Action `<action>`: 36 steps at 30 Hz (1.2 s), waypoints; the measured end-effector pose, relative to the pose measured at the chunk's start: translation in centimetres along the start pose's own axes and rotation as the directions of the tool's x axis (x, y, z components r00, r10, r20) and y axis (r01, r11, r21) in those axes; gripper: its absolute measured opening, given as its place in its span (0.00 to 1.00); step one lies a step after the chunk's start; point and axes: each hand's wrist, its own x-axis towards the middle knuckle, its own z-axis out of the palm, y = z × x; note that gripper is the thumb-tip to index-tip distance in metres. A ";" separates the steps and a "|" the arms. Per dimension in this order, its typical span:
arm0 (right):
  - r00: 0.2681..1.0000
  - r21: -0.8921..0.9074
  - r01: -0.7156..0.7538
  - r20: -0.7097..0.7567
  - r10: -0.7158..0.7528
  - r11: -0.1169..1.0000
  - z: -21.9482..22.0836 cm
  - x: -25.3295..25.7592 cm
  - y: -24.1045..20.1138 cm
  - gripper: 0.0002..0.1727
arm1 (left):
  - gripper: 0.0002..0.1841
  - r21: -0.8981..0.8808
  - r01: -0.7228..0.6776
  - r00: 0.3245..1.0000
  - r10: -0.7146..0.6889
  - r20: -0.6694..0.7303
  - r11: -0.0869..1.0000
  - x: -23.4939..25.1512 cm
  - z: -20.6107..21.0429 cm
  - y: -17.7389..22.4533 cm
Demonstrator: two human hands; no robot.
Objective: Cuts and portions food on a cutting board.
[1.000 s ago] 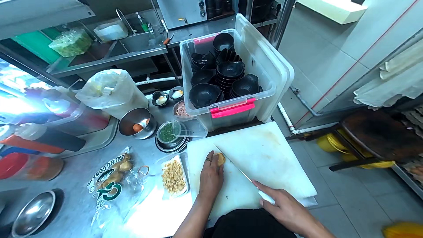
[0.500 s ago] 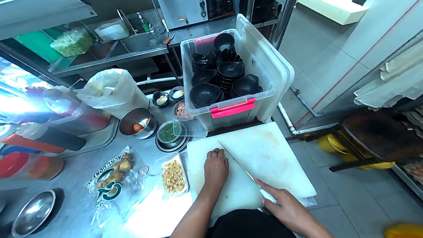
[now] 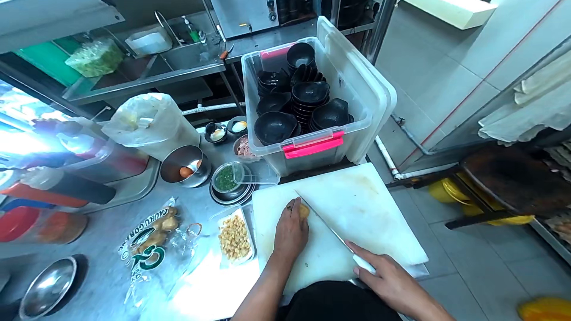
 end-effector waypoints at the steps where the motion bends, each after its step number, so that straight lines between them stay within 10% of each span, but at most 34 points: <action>1: 1.000 0.001 0.000 -0.001 0.000 1.000 0.0 0.0 0.0 0.34 | 0.34 -0.007 -0.006 1.000 0.006 -0.003 1.000 -0.1 0.1 -0.2; 24: 1.000 0.009 -0.014 0.001 0.014 1.000 -0.4 -0.4 -0.2 0.34 | 0.34 -0.217 0.089 0.987 -0.115 -0.113 0.972 -1.3 -0.4 -1.6; 36: 1.000 0.017 0.005 -0.005 -0.004 1.000 0.0 0.2 -0.2 0.34 | 0.40 0.025 0.313 0.945 -0.314 0.090 0.949 1.2 -1.5 2.4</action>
